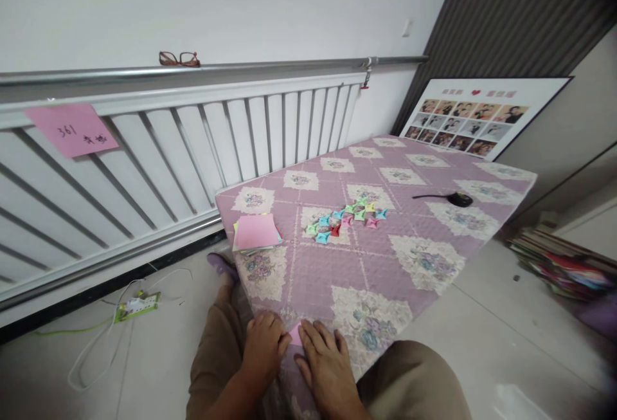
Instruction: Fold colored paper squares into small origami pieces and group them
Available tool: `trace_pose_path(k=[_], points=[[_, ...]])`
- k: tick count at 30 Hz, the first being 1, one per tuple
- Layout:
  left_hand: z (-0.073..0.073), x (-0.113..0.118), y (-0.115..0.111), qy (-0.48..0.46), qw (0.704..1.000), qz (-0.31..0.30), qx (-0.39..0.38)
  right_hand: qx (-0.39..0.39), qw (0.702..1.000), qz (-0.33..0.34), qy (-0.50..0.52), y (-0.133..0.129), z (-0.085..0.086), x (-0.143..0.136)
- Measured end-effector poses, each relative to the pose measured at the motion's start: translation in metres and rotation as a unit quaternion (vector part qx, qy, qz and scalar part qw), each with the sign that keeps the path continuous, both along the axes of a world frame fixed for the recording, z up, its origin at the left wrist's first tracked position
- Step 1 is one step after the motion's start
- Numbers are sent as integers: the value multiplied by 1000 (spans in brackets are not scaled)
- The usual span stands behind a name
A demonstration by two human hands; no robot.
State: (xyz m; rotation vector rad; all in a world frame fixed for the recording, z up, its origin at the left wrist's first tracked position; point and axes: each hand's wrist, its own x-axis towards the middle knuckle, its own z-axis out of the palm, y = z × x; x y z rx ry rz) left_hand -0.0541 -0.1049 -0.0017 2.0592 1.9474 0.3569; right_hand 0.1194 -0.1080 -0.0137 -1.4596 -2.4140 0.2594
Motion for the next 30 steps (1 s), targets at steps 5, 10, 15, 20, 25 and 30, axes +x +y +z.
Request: trace_pose_path(k=[5,10,15,20,25,30], points=[[2,-5,1,-15,999,-23,-32,-24,999,-23,3,6,4,-4],[8,-6,0,12,997,-71,-41,-51,999,-8,8,15,10,-1],[13,-9,1,9,992,-116,-37,-59,998,22,21,23,20,5],[10,-12,7,13,989,-145,-34,-61,998,25,21,27,24,6],[3,-14,9,3,987,-159,-6,-73,997,29,18,27,27,6],[1,-10,6,-4,990,-139,21,-61,998,14,-15,25,30,0]])
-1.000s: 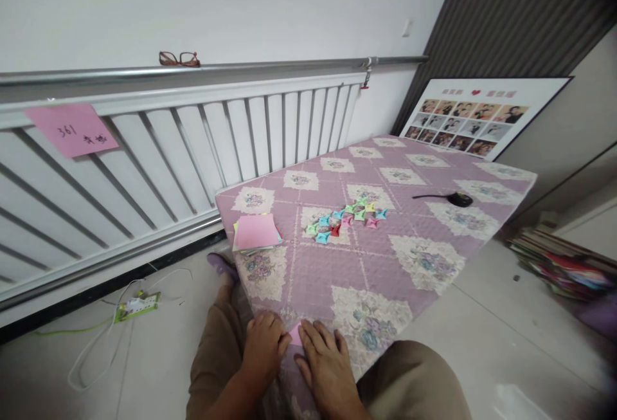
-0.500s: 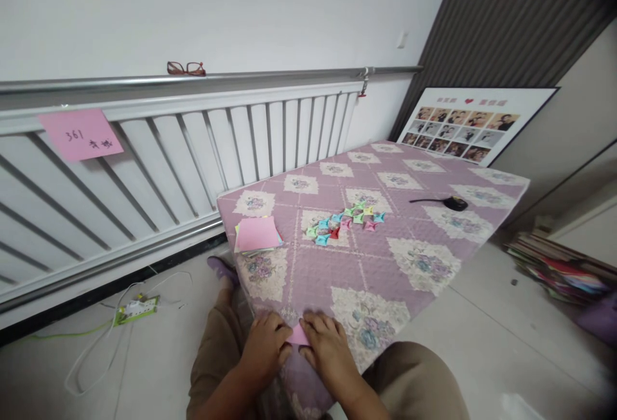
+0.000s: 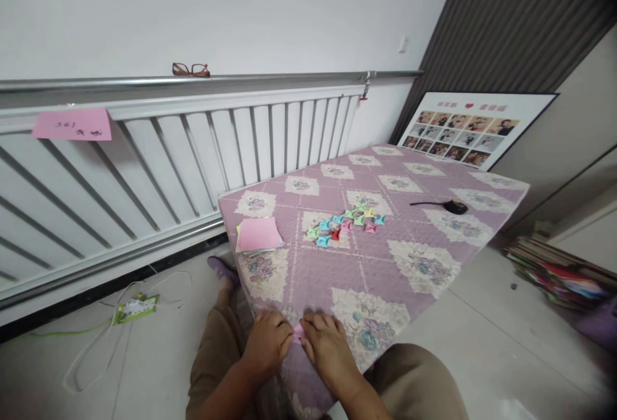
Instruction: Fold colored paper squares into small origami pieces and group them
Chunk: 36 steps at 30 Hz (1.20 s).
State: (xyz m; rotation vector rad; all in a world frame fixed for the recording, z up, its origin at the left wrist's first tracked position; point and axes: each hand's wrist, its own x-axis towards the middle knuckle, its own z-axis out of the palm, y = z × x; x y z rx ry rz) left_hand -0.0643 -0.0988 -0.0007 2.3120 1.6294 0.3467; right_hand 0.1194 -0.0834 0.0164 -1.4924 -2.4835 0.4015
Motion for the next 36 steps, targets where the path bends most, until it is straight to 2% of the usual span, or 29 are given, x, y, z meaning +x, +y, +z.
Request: trace_pose_path(k=[6,9,14,17,21,24,27,32,36], points=[[4,11,-1,12,999,32,19,25,996,-35,-78,1,5,-19],[7,14,-1,0,998,51,34,29,994,-31,-101,6,12,-25],[18,21,0,-91,989,107,33,51,993,-23,-102,13,21,-25],[21,28,1,-177,969,169,19,70,994,-30,-83,14,24,-24],[20,36,5,-280,927,250,-12,68,996,-38,-48,14,26,-27],[22,37,8,-313,909,272,-38,53,998,-44,-7,12,25,-30],[25,34,7,-283,924,253,-47,47,998,-48,0,8,23,-34],[31,27,0,-180,961,205,-39,16,999,-42,-1,5,23,-40],[37,25,-5,-163,965,205,-33,-4,999,-32,31,5,24,-40]])
